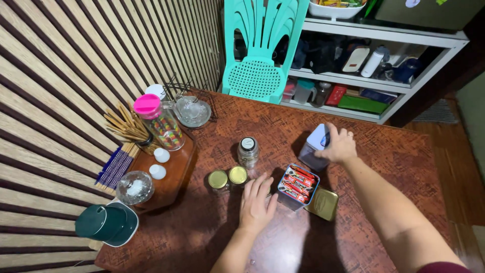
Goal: The person clears a cluttered table by moving several small jars and a tin box, then opens the tin and transfers small red packets into a glass jar. The person closes the jar and places it back on the table.
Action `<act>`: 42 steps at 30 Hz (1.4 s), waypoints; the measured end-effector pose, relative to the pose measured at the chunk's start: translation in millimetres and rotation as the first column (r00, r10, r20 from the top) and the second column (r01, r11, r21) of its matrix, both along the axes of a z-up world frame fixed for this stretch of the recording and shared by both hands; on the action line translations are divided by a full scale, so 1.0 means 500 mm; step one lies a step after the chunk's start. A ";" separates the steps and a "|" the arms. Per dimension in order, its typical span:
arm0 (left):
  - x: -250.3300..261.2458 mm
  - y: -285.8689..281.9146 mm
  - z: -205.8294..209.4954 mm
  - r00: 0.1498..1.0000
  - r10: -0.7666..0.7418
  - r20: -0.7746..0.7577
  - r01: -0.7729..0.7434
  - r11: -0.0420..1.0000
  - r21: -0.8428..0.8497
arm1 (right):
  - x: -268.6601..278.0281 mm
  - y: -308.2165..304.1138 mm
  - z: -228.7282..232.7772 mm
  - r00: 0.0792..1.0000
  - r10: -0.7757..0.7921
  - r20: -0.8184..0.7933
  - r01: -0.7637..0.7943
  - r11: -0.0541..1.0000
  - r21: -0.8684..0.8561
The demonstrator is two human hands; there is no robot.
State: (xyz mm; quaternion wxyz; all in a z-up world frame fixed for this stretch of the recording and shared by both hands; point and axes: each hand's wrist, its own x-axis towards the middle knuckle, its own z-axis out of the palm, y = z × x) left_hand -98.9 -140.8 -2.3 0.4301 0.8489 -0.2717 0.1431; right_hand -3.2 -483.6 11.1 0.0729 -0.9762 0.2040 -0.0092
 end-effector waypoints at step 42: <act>-0.019 0.017 0.103 0.537 -0.553 -0.637 0.057 0.777 -0.626 | -0.195 0.245 0.304 0.751 0.658 -0.055 -0.454 0.575 0.681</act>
